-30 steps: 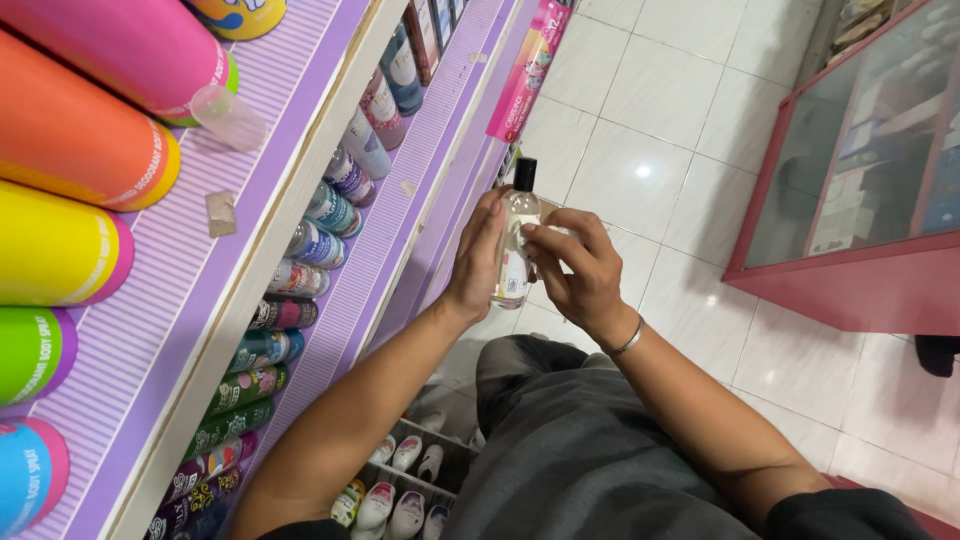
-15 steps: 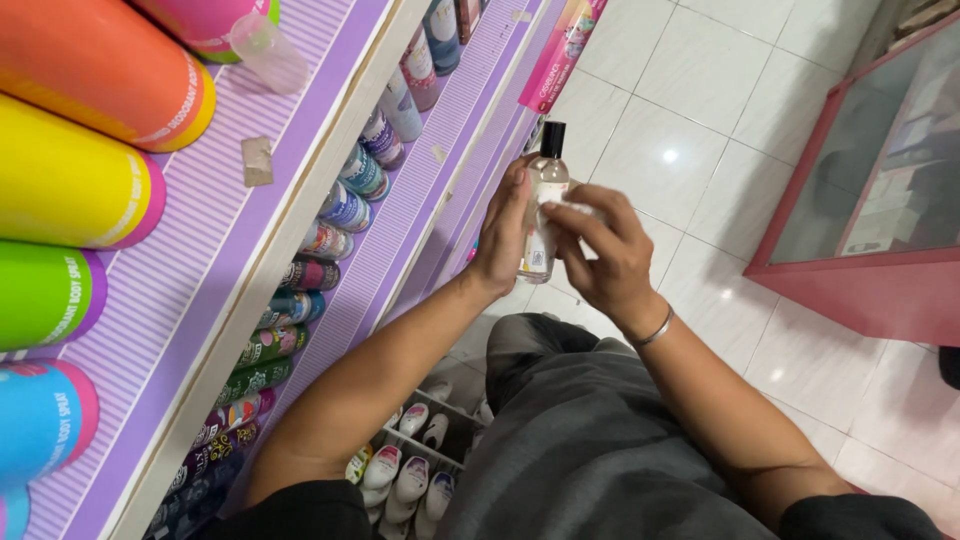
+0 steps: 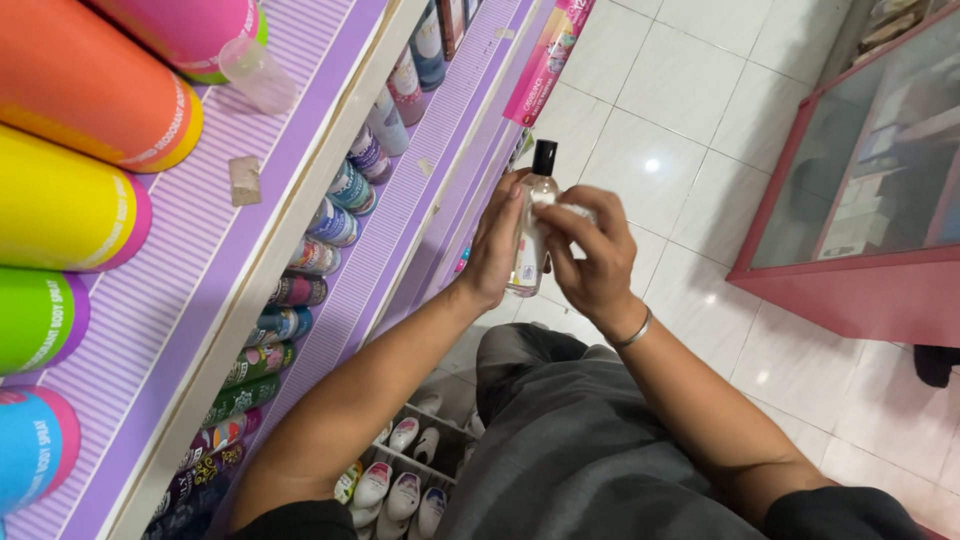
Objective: The person sits on the floor in a store aisle and wipes the labels of several bottles and tubes using a white cloth. They handle a blue bottle, a purple bottle, a clear bottle, a dark bottle, and a yellow tube, cleaning each one before placing them back on the shelf.
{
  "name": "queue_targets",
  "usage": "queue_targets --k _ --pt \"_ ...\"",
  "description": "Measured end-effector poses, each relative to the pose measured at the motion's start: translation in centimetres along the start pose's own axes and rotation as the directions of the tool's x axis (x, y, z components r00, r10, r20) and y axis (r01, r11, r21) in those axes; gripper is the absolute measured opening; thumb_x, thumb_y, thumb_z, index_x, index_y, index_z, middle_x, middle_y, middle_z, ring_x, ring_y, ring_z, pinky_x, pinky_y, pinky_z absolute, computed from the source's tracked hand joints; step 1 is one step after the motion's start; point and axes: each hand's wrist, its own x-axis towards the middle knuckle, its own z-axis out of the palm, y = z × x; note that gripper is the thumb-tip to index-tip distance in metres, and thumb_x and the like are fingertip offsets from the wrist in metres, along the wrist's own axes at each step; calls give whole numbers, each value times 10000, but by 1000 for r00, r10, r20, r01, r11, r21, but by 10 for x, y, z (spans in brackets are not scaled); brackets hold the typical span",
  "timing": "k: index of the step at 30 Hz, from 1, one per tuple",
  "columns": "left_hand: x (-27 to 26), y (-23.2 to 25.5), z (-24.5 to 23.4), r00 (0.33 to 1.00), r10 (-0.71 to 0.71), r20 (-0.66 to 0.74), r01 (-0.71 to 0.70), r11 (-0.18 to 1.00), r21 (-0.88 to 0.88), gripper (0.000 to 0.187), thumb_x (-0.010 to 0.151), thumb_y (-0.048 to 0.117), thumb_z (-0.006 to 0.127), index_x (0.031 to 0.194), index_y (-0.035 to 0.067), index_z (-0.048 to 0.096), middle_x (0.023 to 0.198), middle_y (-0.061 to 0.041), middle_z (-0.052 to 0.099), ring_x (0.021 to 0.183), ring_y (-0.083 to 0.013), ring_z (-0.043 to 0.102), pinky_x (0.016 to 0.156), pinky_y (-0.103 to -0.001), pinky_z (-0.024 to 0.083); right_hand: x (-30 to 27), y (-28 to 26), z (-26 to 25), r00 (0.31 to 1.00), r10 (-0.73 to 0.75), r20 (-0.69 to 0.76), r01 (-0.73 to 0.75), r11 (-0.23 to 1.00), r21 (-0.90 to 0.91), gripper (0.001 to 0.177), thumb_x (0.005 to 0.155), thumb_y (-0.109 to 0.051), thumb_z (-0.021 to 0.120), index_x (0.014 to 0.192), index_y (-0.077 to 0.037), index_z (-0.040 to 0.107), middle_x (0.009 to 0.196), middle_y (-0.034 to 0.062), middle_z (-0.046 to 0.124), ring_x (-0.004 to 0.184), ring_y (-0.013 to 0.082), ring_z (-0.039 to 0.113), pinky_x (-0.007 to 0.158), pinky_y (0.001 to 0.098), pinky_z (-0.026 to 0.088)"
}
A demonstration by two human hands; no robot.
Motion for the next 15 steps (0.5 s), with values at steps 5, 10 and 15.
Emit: queue_targets --k 5,10,15 --pt "-6 19 -2 989 -6 -147 17 997 71 557 1065 515 378 1393 70 442 958 -157 638 766 -198 689 579 -276 569 -21 -17 6 995 -42 90 30 991 127 131 896 -29 746 1007 -76 797 1003 154 663 773 304 635 693 411 556" --pt "-7 32 15 978 -124 -165 98 983 -156 523 1059 527 382 1367 108 436 921 -102 620 748 -150 663 601 -228 541 -18 -6 1 991 -76 108 57 984 168 124 919 -42 728 1020 -64 798 1003 168 674 731 308 609 668 404 546" --pt "-6 45 21 990 -110 -86 109 994 -16 597 994 551 508 1361 85 440 887 -152 637 691 -189 671 551 -270 578 2 -4 -5 1000 28 8 -28 999 18 179 937 18 720 1088 -44 792 1055 154 671 872 313 680 770 415 580"
